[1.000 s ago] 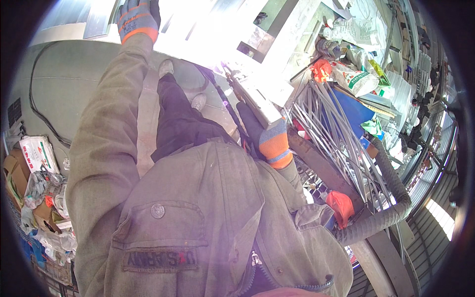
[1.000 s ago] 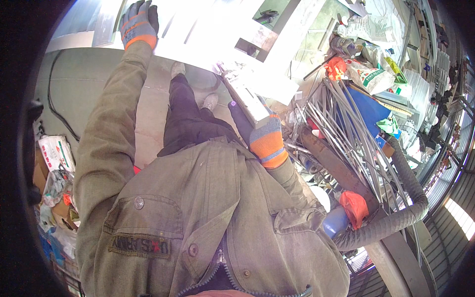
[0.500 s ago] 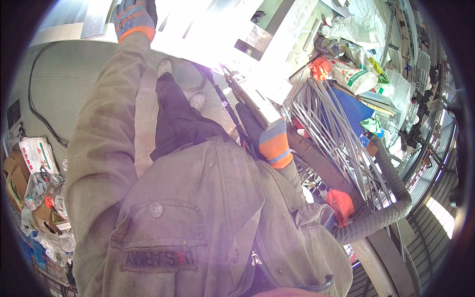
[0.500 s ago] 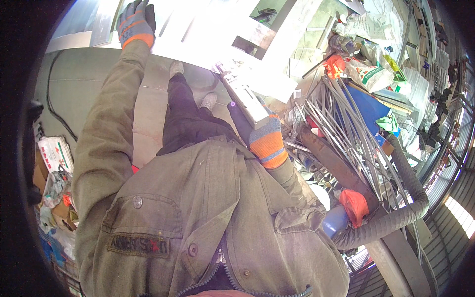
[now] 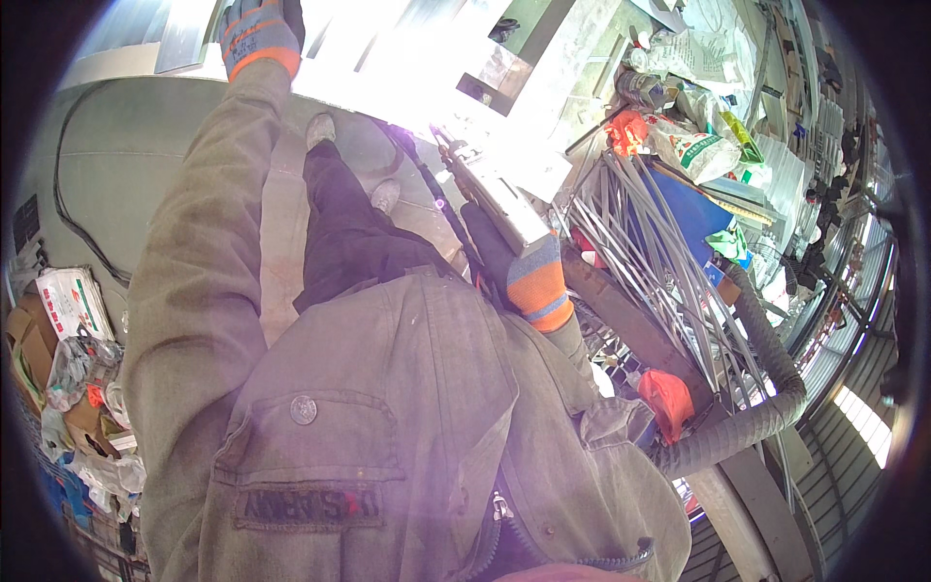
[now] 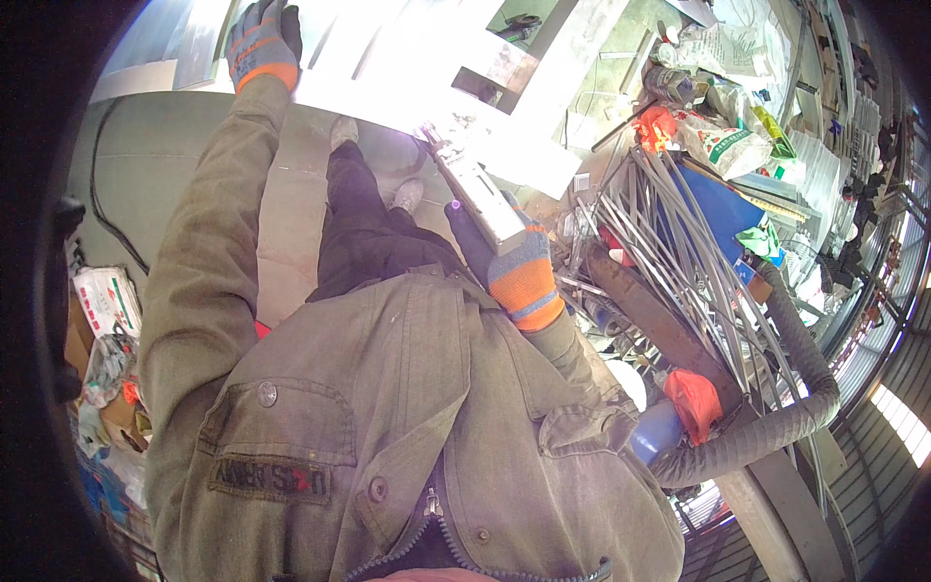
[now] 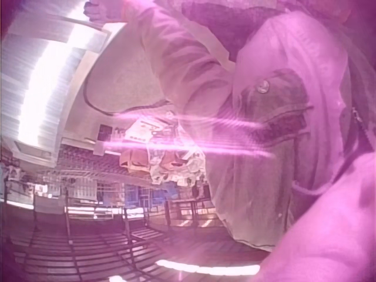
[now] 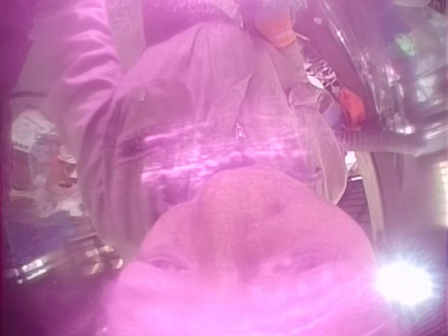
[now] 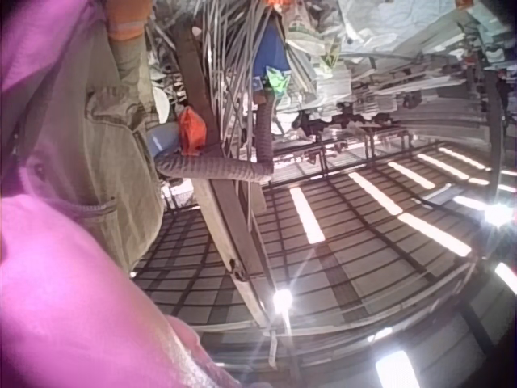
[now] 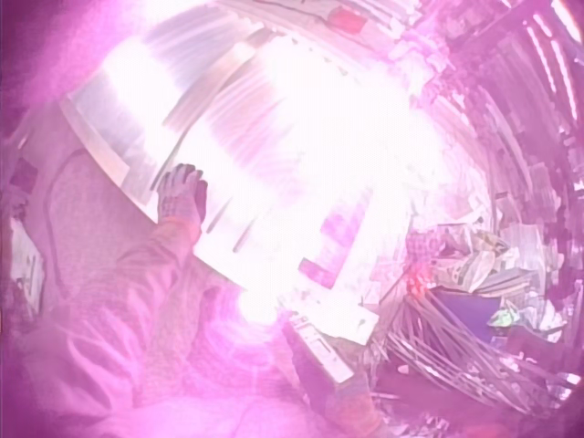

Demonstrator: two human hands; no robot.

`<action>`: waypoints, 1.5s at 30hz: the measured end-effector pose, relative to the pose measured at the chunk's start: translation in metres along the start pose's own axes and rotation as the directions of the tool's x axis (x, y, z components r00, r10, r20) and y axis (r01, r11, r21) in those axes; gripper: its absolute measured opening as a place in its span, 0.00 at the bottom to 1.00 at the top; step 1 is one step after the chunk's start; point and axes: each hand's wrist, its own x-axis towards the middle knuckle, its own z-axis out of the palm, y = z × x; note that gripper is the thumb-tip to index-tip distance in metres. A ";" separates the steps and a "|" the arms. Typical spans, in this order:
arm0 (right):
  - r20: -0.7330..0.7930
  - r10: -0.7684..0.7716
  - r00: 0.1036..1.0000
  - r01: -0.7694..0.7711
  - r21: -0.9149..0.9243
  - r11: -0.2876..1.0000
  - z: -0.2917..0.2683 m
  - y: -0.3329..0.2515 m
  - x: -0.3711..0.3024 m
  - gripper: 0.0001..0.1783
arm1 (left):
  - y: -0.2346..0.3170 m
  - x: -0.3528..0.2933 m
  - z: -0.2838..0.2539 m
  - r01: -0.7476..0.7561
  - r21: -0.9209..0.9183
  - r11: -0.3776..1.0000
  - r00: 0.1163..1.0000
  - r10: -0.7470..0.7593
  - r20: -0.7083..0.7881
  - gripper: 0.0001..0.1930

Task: The person positions a metal sheet onto a metal frame and uses a welding torch to tack and weld the sheet to the frame. The person repeatedly aligns the sheet and applies welds along the edges, then flips the assembly to continue welding on the other side.

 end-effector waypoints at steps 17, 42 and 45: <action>0.018 0.045 0.999 -0.046 0.024 0.999 -0.002 0.002 -0.011 0.23 | 0.008 0.003 -0.008 0.047 0.032 0.998 0.997 -0.049 0.056 0.12; 0.009 0.285 0.958 -0.275 0.297 0.914 0.007 0.000 -0.031 0.15 | 0.002 0.002 -0.003 -0.025 -0.019 0.999 0.999 0.025 -0.031 0.11; 0.010 0.259 0.966 -0.251 0.288 0.924 0.007 0.001 -0.033 0.15 | 0.005 0.001 -0.004 0.003 0.026 1.000 1.000 -0.003 0.000 0.12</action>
